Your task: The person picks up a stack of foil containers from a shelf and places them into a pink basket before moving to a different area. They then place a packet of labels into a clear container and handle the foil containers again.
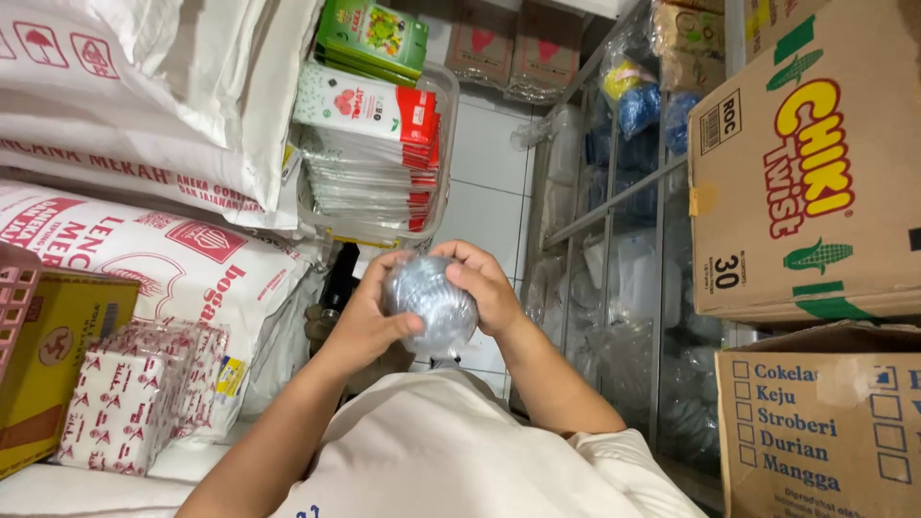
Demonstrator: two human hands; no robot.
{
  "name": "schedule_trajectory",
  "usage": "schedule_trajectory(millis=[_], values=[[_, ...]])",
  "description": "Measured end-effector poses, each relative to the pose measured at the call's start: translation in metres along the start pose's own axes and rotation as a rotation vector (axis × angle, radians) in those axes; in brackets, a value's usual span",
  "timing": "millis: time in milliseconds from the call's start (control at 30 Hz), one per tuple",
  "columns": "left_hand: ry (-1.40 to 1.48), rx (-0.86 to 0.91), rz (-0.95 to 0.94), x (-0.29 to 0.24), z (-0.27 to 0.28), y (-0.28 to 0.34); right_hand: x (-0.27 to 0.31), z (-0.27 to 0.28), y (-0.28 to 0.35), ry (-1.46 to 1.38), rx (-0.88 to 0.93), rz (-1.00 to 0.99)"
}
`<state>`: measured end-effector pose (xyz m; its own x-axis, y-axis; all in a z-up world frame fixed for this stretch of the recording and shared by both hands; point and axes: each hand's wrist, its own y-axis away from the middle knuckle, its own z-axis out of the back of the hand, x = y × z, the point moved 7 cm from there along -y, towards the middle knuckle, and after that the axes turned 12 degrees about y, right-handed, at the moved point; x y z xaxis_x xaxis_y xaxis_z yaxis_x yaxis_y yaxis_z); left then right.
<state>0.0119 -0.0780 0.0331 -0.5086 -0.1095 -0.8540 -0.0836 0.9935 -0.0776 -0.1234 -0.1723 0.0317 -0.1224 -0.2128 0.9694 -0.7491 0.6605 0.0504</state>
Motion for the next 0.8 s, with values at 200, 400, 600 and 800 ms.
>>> schedule_trajectory(millis=[200,400,600,800], values=[[-0.234,-0.034,0.139,0.002,0.004,-0.001,-0.019,0.007,-0.017,0.148,0.128,-0.115],[0.203,-0.135,0.109,0.013,0.011,0.001,-0.019,-0.001,-0.045,0.064,0.174,-0.125],[0.315,-0.329,-0.141,-0.007,0.033,0.002,-0.014,-0.034,-0.066,-0.348,0.066,-0.157],[-0.004,-0.471,-0.147,-0.005,0.062,0.01,-0.031,-0.046,-0.072,-0.264,-0.012,-0.122]])
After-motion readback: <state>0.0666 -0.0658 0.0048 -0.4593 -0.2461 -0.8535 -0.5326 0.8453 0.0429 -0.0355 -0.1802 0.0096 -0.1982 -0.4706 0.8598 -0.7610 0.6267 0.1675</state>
